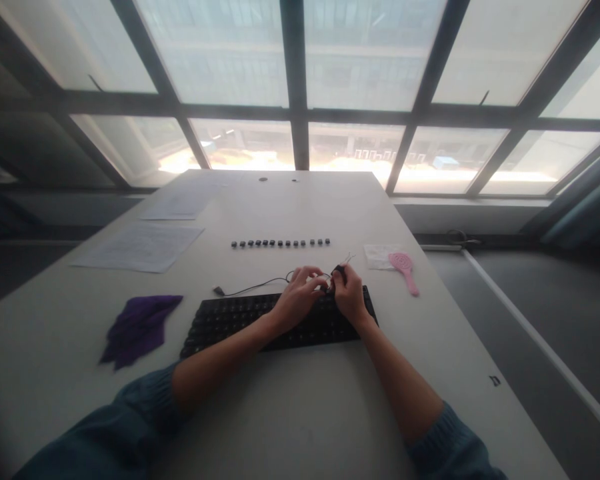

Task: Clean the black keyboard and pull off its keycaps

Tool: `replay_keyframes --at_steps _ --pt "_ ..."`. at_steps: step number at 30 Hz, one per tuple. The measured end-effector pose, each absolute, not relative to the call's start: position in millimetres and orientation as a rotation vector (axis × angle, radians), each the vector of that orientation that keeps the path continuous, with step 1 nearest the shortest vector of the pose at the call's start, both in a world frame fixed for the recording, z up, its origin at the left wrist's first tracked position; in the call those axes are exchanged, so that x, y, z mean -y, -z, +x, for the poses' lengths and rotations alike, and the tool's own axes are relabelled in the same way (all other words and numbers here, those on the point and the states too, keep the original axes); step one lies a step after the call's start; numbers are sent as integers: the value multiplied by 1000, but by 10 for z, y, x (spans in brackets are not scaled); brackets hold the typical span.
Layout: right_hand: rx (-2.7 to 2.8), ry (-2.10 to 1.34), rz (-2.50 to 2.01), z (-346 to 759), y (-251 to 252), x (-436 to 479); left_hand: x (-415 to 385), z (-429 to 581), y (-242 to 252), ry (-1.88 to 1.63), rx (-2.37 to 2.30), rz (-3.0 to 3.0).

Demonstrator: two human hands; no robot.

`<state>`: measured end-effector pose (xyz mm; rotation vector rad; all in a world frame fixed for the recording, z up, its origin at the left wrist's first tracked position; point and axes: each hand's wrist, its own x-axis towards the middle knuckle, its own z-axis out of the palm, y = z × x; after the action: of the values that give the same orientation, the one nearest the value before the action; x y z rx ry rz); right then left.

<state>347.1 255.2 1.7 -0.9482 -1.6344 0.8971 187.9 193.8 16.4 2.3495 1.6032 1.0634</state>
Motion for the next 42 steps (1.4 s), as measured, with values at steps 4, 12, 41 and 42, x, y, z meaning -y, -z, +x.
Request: replay_keyframes --at_steps 4,12,41,42 --pt "1597 -888 -933 3461 -44 -2555 -1903 1815 -417 -1142 -1499 2208" --pt "1527 -972 -920 3440 40 -2619 -2765 1535 -899 -1267 -1548 2169" --pt "1261 -1134 -874 3431 52 -2700 -4120 1647 -116 -487 -1861 2364" --pt "1203 -1154 -883 3437 56 -2714 -4082 1632 -157 -499 -1864 2373"
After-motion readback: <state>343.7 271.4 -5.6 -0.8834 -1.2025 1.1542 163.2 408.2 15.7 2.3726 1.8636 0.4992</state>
